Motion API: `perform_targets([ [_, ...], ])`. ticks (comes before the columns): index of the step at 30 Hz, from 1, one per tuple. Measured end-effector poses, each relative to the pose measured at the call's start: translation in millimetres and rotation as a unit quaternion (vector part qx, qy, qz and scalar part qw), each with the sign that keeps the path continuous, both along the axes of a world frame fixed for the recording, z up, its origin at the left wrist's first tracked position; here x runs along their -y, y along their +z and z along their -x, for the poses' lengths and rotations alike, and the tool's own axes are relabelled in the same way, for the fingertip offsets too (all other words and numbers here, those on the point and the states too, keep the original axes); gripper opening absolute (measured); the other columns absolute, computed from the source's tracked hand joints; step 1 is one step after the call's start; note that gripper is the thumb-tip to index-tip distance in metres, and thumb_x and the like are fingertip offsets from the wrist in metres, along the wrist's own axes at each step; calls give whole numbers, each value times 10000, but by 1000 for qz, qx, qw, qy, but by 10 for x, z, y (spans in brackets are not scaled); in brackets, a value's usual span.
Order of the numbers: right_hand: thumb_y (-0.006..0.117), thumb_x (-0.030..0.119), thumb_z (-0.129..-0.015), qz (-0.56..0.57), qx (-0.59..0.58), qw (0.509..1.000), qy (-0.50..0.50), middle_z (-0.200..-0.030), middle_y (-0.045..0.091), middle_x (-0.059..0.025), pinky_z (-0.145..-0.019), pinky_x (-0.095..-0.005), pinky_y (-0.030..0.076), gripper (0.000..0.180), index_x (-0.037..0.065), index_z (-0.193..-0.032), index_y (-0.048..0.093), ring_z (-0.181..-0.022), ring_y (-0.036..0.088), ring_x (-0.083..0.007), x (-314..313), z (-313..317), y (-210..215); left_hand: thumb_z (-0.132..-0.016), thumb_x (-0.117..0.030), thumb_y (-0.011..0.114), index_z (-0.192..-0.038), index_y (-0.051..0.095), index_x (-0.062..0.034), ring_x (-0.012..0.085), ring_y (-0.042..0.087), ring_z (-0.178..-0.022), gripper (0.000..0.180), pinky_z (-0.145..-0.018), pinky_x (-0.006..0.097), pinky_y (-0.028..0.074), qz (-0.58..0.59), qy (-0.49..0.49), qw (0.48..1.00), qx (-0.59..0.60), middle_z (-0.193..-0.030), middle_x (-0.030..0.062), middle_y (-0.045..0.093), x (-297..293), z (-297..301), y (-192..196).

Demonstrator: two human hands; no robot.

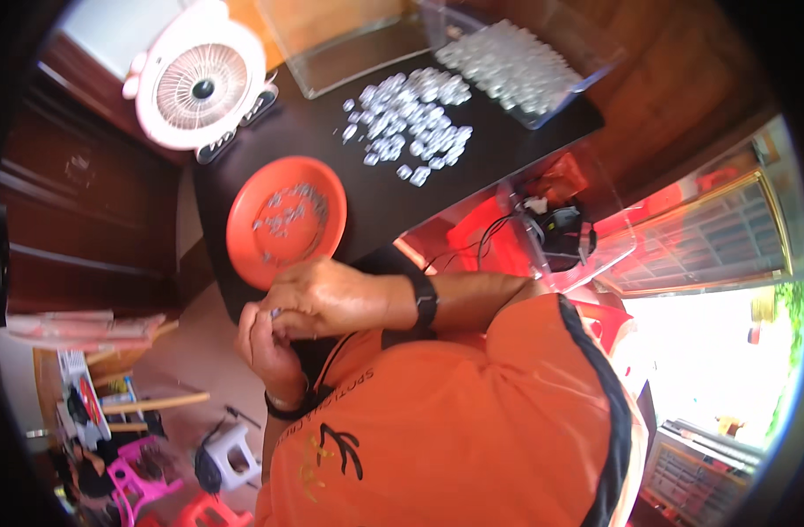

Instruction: The recorder is picking up and assembling small white plastic components at a table.

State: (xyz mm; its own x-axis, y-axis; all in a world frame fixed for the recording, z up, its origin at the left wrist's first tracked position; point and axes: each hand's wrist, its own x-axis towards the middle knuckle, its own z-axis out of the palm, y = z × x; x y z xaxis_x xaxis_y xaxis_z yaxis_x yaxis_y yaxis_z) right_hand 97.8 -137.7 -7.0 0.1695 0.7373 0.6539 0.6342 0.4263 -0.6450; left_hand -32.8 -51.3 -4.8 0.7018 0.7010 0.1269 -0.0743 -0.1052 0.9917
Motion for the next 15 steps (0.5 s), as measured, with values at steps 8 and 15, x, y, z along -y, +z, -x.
perform_targets([
  [8,717,17,-749,-93,87,948,-290,-830,661,-76,-613,-322,519,169,49,-901,650,-666,637,-210,469,-953,537,-925,-129,432,-749,485,-18,66,369,-530,214,-504,215,299,41,-70,995,65,-602,5,425,-178,22,-33],
  [15,656,176,-776,24,426,661,-617,-1025,630,-132,-821,-401,483,401,111,-1169,615,-942,601,-302,1282,-2604,877,-925,-133,428,-772,502,-14,68,373,-547,208,-522,213,284,59,-26,997,40,-628,3,435,-327,101,-48],
])
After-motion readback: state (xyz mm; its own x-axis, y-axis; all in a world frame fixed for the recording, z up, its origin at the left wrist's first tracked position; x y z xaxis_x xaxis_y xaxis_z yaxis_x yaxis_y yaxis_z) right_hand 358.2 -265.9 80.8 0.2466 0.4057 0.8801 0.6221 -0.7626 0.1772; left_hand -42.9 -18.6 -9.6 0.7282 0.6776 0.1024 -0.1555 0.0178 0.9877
